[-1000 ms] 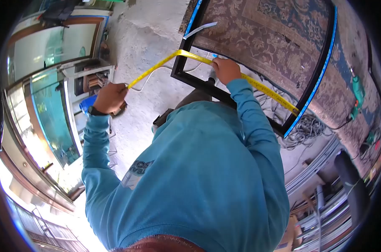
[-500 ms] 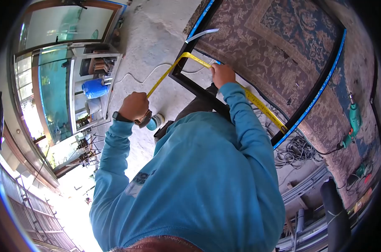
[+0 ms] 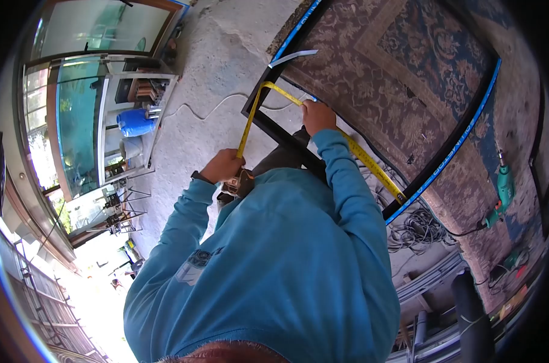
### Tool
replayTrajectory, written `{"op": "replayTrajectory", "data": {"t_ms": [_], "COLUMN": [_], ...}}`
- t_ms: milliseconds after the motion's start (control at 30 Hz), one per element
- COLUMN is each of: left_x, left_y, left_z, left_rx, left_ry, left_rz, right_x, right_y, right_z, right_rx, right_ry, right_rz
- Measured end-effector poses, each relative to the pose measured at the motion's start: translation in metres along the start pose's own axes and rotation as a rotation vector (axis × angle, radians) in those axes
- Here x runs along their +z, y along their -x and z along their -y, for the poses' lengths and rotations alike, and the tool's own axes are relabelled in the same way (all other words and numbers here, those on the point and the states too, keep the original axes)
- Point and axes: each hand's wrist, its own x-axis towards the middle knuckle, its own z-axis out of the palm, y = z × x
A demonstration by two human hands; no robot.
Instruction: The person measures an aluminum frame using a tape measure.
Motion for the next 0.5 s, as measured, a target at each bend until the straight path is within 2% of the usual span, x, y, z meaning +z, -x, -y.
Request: {"op": "replayTrajectory", "data": {"t_ms": [100,233,400,500], "left_x": [0.018,0.036,0.044,0.043], "left_y": [-0.006,-0.015,-0.012,-0.004], "left_z": [0.006,0.007,-0.01,-0.03], "left_rx": [0.234,-0.022,-0.082,-0.116], "left_ry": [0.049,0.3,0.525,0.652], "left_rz": [0.017,0.005,0.054,0.072], "right_x": [0.004,-0.002,0.001,0.003], "right_y": [0.001,0.004,0.001,-0.002], "right_z": [0.0,0.003,0.002,0.0], "right_rx": [-0.022,0.01,0.029,-0.021], "right_ry": [-0.01,-0.011,-0.035,-0.113], "right_rz": [-0.035,-0.004,0.001,-0.066]}}
